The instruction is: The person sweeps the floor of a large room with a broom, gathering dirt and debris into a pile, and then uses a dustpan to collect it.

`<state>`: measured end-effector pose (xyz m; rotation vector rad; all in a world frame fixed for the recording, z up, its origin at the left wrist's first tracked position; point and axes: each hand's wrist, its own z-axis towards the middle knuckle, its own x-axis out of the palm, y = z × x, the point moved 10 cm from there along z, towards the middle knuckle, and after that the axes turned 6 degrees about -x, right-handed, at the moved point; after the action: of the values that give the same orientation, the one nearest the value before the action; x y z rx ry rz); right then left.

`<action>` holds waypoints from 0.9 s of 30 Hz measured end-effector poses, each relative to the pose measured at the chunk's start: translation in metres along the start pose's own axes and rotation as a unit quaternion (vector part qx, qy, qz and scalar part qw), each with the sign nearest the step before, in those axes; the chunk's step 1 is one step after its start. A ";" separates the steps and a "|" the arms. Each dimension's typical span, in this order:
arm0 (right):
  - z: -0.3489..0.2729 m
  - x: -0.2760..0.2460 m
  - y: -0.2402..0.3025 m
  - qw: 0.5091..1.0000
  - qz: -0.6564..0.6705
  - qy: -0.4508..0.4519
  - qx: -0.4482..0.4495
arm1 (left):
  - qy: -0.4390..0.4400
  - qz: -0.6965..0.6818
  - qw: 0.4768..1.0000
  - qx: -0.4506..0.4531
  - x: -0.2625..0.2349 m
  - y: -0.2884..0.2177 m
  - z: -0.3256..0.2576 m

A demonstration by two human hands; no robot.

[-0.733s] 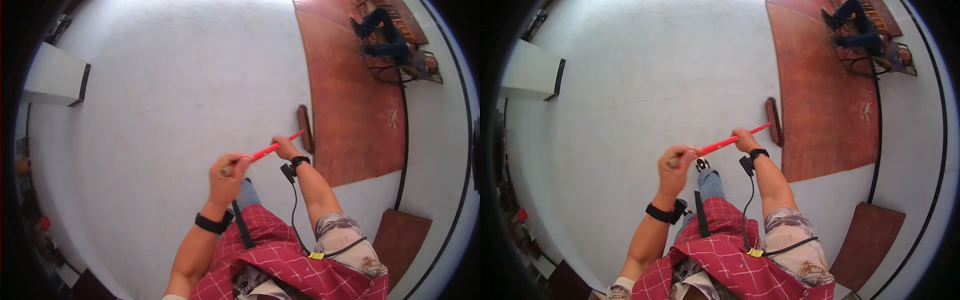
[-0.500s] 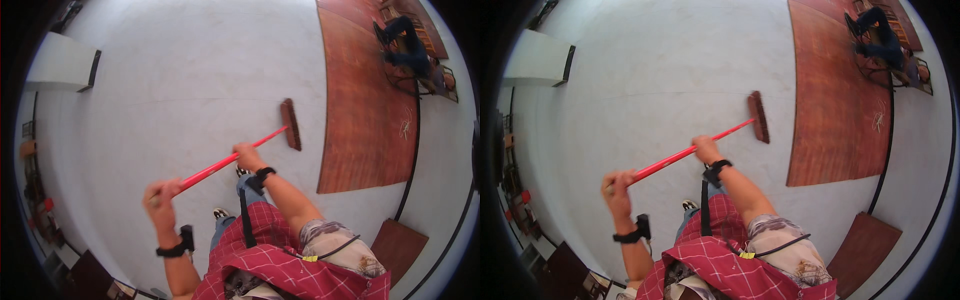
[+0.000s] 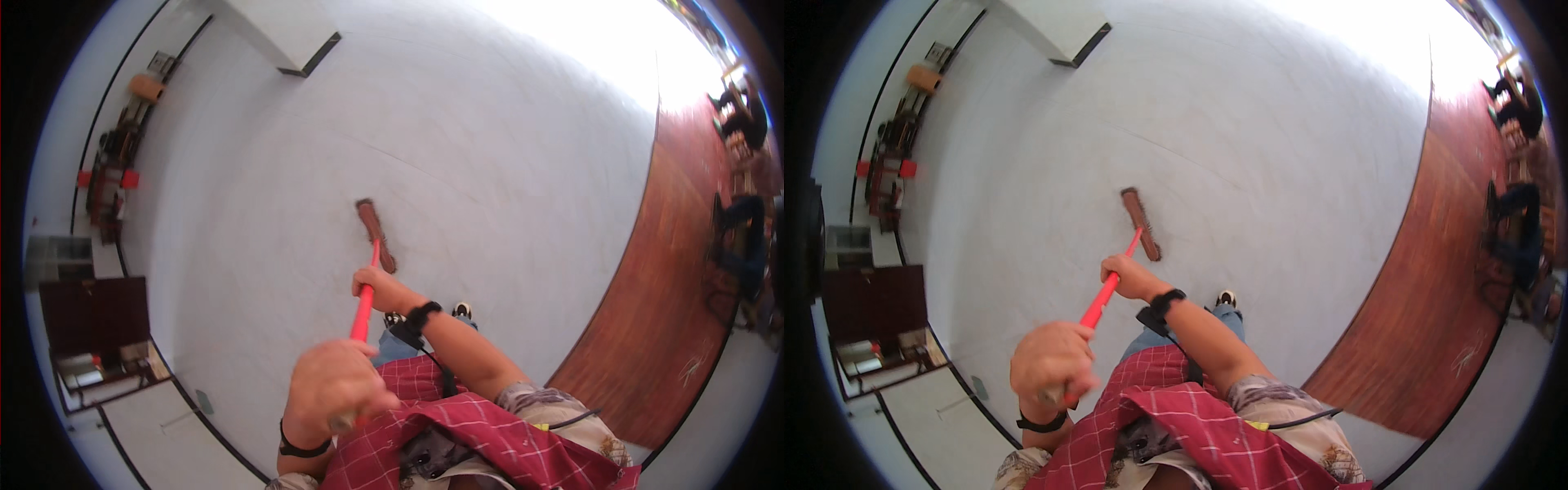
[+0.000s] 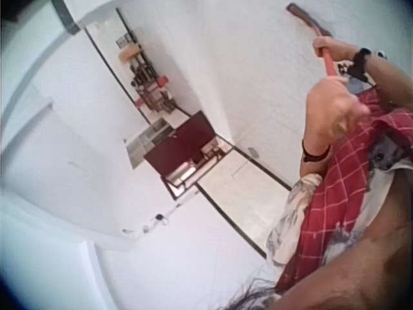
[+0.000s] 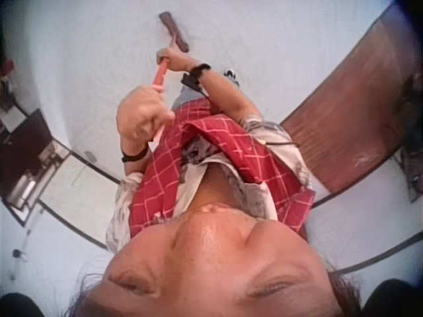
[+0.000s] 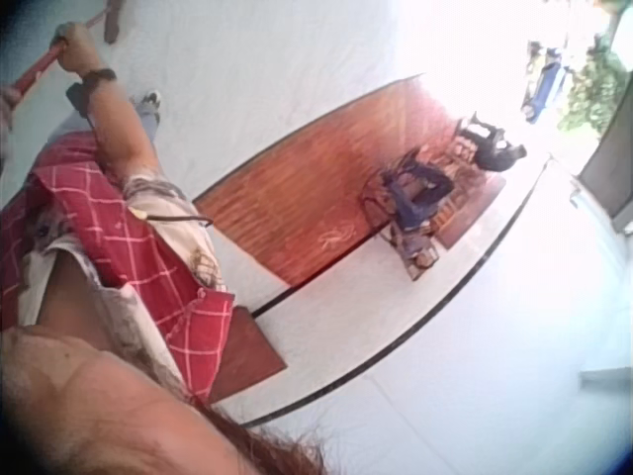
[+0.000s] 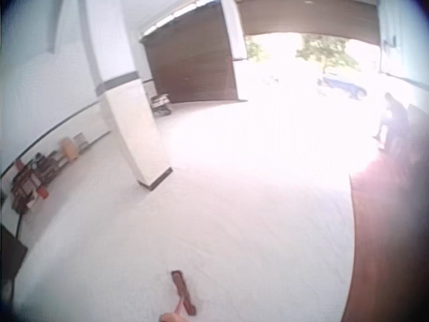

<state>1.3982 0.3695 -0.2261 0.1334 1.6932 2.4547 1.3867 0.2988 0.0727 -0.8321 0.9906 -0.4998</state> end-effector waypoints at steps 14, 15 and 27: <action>-0.092 -0.007 -0.099 0.925 -0.271 0.019 0.266 | -0.069 -0.298 0.930 -0.204 -0.073 0.212 -0.088; -0.078 0.010 -0.108 0.930 -0.274 -0.024 0.243 | -0.079 -0.287 0.936 -0.190 -0.096 0.212 -0.091; 0.142 0.238 -0.084 0.994 0.074 0.084 0.000 | -0.007 0.051 0.998 -0.049 -0.191 0.139 -0.066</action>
<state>1.1932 0.5720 -0.2576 0.0541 1.8103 2.6408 1.2377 0.4917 0.0432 -0.8667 1.0451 -0.3607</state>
